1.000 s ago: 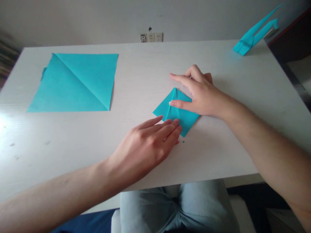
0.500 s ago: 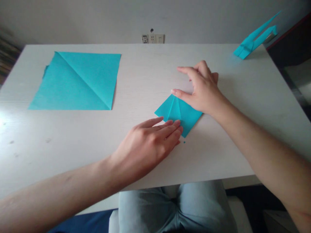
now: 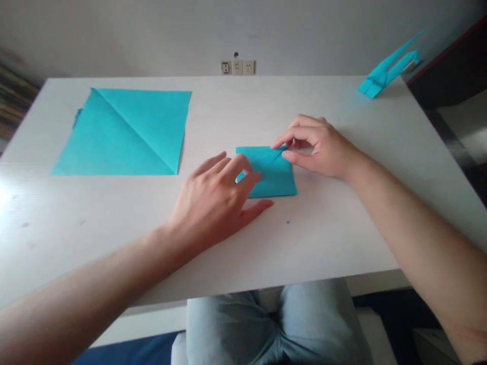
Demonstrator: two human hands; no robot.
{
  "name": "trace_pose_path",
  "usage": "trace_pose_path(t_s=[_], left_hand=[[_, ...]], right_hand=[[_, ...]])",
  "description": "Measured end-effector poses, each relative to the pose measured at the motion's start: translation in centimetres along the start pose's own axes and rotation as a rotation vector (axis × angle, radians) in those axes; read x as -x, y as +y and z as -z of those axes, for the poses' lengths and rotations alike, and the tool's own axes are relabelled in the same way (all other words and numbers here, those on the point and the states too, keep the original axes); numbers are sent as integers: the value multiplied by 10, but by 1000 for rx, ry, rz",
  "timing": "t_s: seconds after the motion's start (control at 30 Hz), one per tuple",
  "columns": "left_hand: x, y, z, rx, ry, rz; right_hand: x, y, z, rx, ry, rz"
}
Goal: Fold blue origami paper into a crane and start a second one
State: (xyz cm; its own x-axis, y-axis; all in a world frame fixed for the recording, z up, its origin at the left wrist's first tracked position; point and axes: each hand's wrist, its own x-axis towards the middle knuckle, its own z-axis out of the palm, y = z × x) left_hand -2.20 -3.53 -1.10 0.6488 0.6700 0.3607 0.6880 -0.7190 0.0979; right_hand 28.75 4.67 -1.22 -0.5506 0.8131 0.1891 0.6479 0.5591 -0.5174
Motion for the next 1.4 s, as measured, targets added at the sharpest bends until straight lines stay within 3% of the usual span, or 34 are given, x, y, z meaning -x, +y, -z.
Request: trace_pose_path(t_s=[0.2,0.43,0.77,0.9,1.17,1.4], left_hand=[[-1,-14,-4,98,37,68],[-6,-20,-1,143,-28,-40],[-16,-42,3,314,-131,-94],[-16,-41,4,303,-120,-92],[-10,-27,-3,256,-25,-20],[-18,-37,1,220,-52,99]], right_hand=[[5,9,4,9,-38,168],[6,1,12,64,-133,161],[10,7,7,50,-43,258],[10,7,5,66,-37,291],[8,-1,-3,56,15,235],[7,8,0,-18,-23,371]])
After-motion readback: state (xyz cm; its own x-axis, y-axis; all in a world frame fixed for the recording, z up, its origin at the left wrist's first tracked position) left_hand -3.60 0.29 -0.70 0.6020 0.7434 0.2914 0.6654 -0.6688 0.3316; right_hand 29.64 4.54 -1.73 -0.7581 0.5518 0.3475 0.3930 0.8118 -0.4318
